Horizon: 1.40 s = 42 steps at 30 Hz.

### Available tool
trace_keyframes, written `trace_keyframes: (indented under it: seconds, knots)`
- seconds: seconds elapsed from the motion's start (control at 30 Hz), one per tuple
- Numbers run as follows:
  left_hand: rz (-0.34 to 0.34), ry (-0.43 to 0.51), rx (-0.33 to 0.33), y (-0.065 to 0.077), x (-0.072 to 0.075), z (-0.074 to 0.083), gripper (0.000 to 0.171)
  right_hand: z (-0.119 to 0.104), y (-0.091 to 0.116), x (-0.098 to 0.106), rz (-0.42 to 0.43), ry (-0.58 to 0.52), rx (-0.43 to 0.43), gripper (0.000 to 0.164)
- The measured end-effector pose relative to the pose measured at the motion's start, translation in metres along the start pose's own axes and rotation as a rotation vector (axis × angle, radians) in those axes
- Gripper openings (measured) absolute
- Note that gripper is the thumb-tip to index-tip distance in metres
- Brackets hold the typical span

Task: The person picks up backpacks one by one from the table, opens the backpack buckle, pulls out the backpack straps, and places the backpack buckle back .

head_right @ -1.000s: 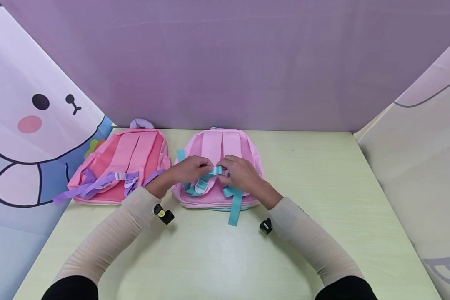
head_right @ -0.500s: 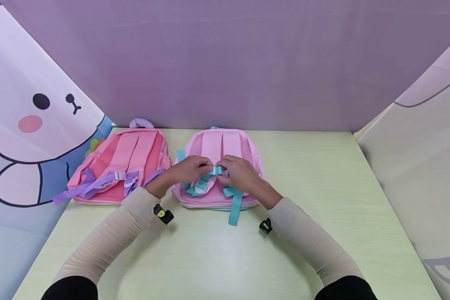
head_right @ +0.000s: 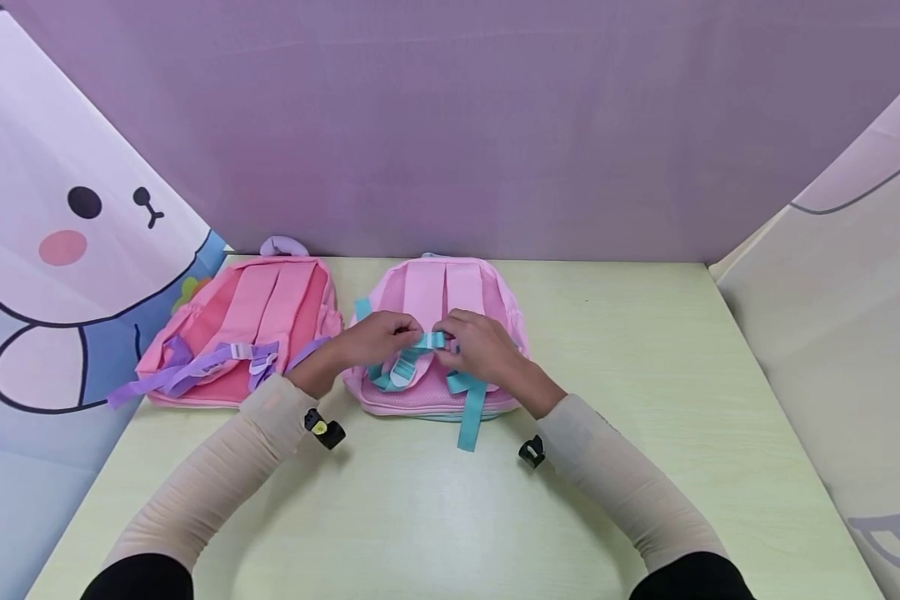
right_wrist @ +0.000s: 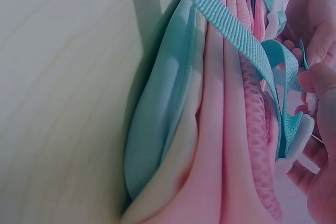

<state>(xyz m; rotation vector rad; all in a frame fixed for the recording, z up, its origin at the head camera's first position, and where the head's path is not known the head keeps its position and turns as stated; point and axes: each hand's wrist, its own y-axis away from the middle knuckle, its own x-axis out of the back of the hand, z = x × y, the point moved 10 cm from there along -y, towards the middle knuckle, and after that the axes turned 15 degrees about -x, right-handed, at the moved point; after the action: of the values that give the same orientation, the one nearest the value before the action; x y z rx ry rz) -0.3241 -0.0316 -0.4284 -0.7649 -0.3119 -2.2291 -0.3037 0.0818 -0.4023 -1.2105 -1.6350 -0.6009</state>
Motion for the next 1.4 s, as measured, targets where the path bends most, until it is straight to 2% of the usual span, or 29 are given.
trace_keyframes:
  seconds: [0.5, 1.03, 1.4]
  knots:
    - [-0.010, -0.064, 0.014, -0.0014, -0.0012, 0.0049, 0.020, 0.0002, -0.0004, -0.0025, -0.009, 0.004, -0.003, 0.032]
    - [-0.015, -0.051, 0.013, -0.0015, -0.0015, 0.0040, 0.023, -0.0012, -0.0012, -0.0015, -0.003, 0.025, 0.003, 0.032]
    - [0.005, -0.021, 0.024, 0.0009, 0.0004, 0.0005, 0.018, 0.0014, -0.0011, 0.0007, -0.009, 0.008, -0.021, 0.033]
